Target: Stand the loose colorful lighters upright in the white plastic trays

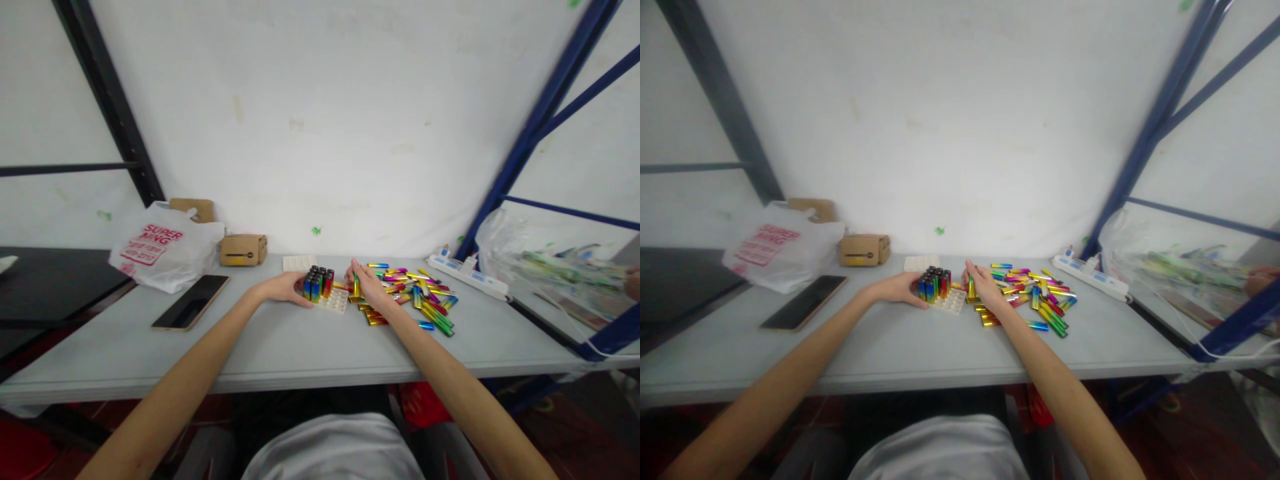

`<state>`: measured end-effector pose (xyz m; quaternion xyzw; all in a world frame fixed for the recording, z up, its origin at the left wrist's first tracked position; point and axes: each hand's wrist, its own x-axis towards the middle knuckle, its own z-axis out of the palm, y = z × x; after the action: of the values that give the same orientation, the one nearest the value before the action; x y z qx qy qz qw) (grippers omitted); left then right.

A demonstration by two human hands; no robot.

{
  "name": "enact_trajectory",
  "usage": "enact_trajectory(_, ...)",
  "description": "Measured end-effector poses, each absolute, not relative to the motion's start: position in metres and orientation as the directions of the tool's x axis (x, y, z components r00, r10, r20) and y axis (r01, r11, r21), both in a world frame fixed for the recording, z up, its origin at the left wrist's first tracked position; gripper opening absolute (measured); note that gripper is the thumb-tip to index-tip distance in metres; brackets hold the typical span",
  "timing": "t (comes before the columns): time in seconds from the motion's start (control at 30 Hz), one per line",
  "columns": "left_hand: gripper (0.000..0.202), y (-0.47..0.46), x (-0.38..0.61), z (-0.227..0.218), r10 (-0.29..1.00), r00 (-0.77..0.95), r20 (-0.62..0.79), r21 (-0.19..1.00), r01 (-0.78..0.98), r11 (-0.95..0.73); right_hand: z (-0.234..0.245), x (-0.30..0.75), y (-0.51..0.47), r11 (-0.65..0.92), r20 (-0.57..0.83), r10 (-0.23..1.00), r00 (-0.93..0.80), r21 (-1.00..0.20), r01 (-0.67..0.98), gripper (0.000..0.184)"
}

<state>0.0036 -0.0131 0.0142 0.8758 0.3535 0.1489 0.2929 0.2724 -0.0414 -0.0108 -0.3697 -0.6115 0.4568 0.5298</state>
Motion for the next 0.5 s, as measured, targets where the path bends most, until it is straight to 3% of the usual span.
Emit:
enact_trajectory(0.2, 0.074, -0.013, 0.004, 0.013, 0.692, 0.719, 0.062, 0.619, 0.517, -0.591, -0.002, 0.263, -0.055, 0.274, 0.294, 0.925, -0.239, -0.955, -0.112, 0.057)
enact_trajectory(0.5, 0.073, -0.012, 0.003, 0.013, 0.715, 0.697, 0.048, 0.588, 0.559, -0.584, -0.006, 0.265, -0.050, 0.137, 0.139, 0.972, -0.192, -0.990, -0.025, 0.052)
